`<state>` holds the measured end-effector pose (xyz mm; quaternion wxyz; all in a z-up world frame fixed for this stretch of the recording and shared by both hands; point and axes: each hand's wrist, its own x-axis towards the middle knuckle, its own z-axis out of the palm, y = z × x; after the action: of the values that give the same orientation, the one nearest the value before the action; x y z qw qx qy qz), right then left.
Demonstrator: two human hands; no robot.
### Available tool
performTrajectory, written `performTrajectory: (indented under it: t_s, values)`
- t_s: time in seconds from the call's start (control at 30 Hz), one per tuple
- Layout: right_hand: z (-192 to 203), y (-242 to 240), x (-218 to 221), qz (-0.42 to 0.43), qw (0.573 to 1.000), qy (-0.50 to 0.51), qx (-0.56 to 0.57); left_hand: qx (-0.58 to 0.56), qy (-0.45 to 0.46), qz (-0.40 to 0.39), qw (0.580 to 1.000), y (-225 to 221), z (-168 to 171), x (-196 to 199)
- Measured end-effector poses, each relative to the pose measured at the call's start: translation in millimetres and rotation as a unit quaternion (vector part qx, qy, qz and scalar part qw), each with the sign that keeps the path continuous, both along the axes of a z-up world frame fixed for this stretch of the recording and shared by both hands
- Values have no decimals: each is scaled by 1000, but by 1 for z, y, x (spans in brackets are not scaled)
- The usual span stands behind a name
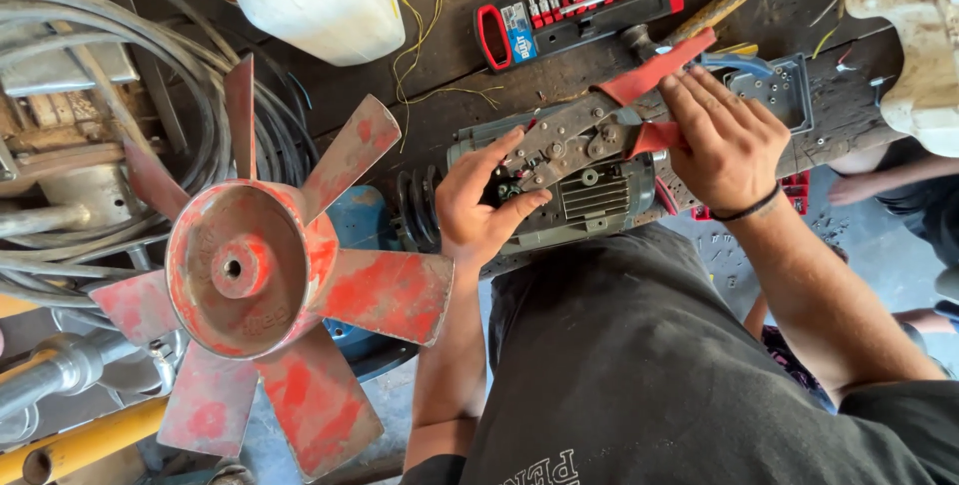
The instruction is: The person is wiring an industrial electric motor, which involves stripping insulation from wires, crimping terminal connectors onto the wire ends, and using a screwdriver to secure the wires into the motor's terminal block.
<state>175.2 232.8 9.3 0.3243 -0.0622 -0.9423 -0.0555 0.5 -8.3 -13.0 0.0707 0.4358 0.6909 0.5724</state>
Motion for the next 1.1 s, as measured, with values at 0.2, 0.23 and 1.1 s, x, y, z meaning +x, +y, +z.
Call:
performTrajectory:
  t_s: [0.2, 0.23, 1.1]
  values:
    - [-12, 2, 3, -46, 999, -21, -4, 57, 9, -20, 998, 5, 0, -2]
    - [-15, 3, 2, -25, 999, 13, -24, 106, -16, -16, 994, 7, 1, -3]
    - [29, -30, 106, 117, 716, -77, -683, 40, -79, -177, 980, 61, 64, 92]
